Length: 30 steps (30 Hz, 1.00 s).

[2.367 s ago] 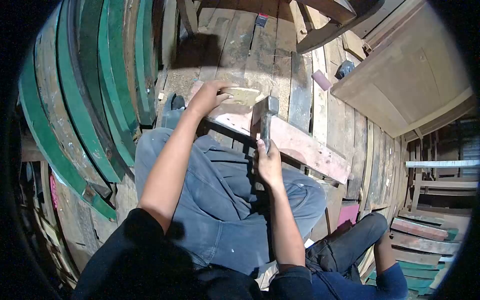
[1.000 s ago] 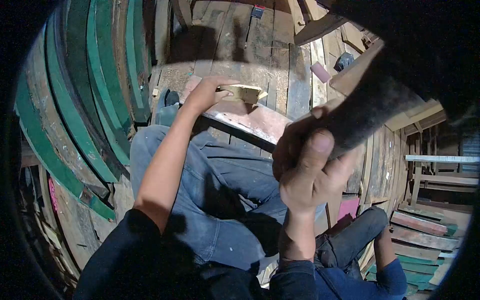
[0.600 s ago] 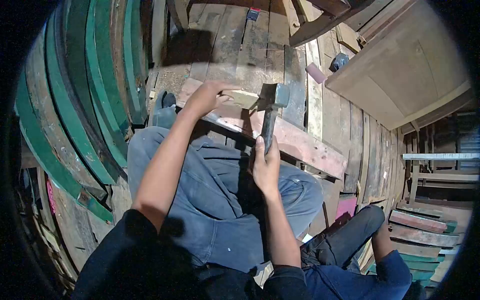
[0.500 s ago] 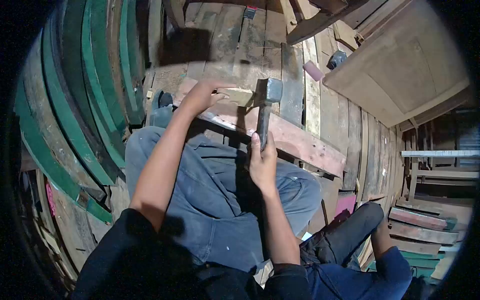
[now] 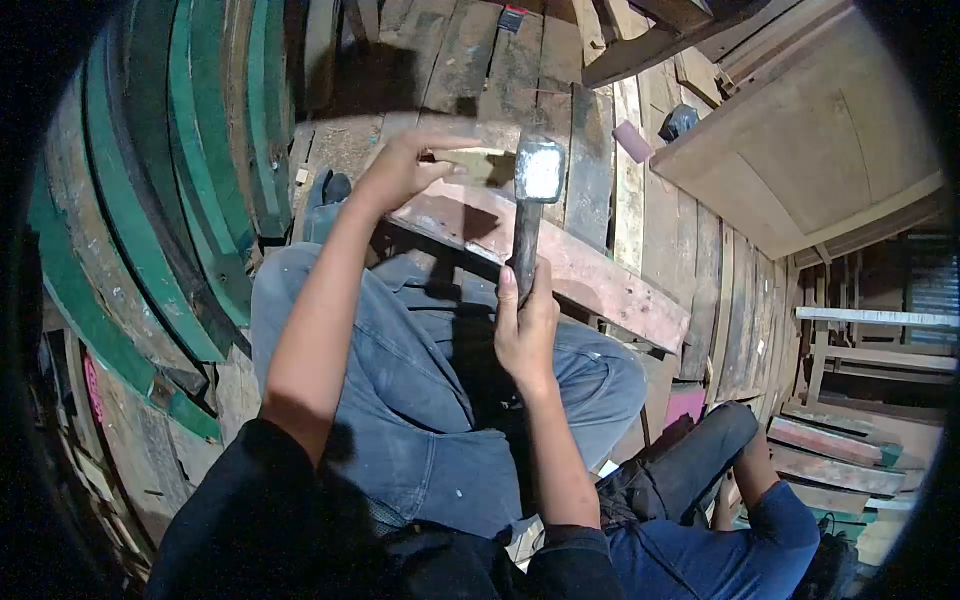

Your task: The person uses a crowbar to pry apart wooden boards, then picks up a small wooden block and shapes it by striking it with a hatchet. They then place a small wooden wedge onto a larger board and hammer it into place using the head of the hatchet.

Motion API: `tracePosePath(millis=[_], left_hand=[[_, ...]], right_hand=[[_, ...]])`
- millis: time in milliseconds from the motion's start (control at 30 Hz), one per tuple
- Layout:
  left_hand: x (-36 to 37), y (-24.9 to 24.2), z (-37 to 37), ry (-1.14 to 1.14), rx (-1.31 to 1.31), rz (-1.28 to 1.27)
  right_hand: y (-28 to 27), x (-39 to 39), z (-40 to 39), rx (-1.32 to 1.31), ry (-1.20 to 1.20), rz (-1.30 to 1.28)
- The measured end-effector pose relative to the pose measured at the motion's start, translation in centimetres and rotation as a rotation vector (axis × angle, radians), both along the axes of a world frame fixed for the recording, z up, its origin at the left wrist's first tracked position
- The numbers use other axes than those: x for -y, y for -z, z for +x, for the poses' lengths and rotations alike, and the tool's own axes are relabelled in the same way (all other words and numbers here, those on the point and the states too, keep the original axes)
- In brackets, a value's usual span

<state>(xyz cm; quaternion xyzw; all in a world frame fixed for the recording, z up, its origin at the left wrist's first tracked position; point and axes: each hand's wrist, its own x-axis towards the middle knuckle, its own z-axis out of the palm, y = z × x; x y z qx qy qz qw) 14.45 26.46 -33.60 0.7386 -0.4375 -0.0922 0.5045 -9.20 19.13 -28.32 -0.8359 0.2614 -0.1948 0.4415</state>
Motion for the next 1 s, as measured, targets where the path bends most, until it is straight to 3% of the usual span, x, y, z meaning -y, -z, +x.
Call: tracePosePath(millis=[67, 100, 133, 367, 467, 500, 600, 667, 733, 800, 833, 867, 933, 1000], left_hand=[[-0.4, 0.7, -0.3, 0.047, 0.045, 0.315], [-0.1, 2.4, -0.5, 0.062, 0.101, 0.148], [-0.1, 2.0, -0.8, 0.065, 0.083, 0.168], [0.5, 0.5, -1.1, 0.045, 0.148, 0.115], [0.5, -3.5, -1.8, 0.011, 0.177, -0.168], [0.4, -5.0, -1.8, 0.013, 0.21, -0.264], [-0.3, -9.1, -2.2, 0.052, 0.302, -0.472], [-0.7, -9.8, -2.1, 0.078, 0.322, -0.49], [-1.1, -8.1, -1.2, 0.155, 0.218, -0.379], [-1.2, -3.9, -0.6, 0.193, 0.111, 0.045], [-1.1, -2.5, -1.1, 0.182, 0.162, 0.426], [-0.9, -2.5, -1.3, 0.344, 0.068, 0.415], [-0.4, -1.4, -1.6, 0.368, 0.193, 0.319], [0.2, -0.9, -1.7, 0.342, 0.193, 0.377]], right_hand=[[3.2, 0.4, 0.2, -0.043, 0.022, 0.045], [4.0, 1.0, -0.2, -0.049, 0.067, 0.213], [3.8, 1.1, -0.1, -0.05, 0.125, 0.376], [1.6, 0.7, -0.7, 0.091, 0.085, 0.612], [-1.2, 0.6, -1.2, 0.138, 0.137, 0.429], [-2.1, 1.4, -1.7, 0.178, 0.053, 0.244], [-5.2, 0.5, -3.2, 0.254, 0.028, 0.271], [-5.2, -0.4, -3.6, 0.205, 0.028, 0.124], [-2.7, -0.4, -3.7, 0.102, 0.016, 0.02], [-0.3, -0.5, -2.5, -0.135, 0.058, -0.004], [2.0, -0.5, -2.3, -0.165, 0.063, -0.082], [4.1, -0.4, -2.1, -0.189, 0.069, -0.164], [6.0, 1.7, -2.7, -0.232, 0.058, 0.106], [6.9, 2.9, -3.2, -0.231, 0.058, 0.298]])
